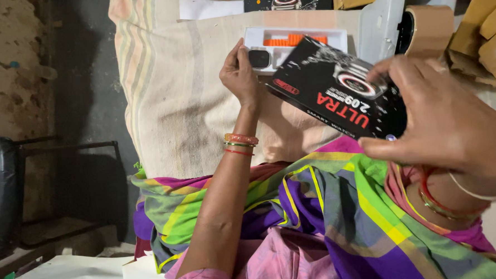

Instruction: The person opens a smartwatch box, places the watch and accessories into a cardboard shipping box, folds the flaps, and seals it with packing tape. The process is repeated for a second unit.

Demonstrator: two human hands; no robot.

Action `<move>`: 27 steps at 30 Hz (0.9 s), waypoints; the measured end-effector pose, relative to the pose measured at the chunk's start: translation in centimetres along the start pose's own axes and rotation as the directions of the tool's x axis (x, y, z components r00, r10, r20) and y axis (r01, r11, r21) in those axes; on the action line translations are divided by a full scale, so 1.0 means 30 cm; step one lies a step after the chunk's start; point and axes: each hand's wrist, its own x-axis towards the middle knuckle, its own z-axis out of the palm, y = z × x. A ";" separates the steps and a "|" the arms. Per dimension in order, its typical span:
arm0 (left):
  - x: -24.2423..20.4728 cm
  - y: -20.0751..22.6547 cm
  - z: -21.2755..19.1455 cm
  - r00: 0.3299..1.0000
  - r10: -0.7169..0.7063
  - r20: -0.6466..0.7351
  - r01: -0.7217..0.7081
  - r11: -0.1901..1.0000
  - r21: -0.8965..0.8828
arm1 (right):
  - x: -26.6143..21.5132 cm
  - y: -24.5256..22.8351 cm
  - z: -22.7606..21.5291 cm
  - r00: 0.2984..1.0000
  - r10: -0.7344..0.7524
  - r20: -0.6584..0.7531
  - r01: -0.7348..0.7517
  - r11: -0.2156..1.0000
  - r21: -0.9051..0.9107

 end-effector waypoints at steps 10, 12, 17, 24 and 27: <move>-0.011 0.027 0.001 0.994 0.035 0.101 -0.039 0.999 0.036 | 0.331 0.101 0.307 0.979 -0.088 -0.185 0.143 0.940 0.309; -0.010 0.026 0.009 0.998 0.003 0.058 -0.005 0.999 0.041 | 0.343 0.136 0.350 0.979 -0.086 -0.185 0.132 0.957 0.258; -0.019 0.067 0.018 0.999 -0.042 0.013 0.038 0.974 0.221 | 0.358 0.163 0.396 0.977 -0.088 -0.192 0.124 0.976 0.182; -0.037 0.125 0.045 0.999 -0.018 0.029 0.008 0.950 0.311 | 0.369 0.144 0.427 0.963 -0.093 -0.253 0.159 0.954 0.255; -0.040 0.134 0.049 0.998 -0.010 0.054 -0.008 0.942 0.334 | 0.373 0.148 0.431 0.966 -0.059 -0.250 0.137 0.942 0.306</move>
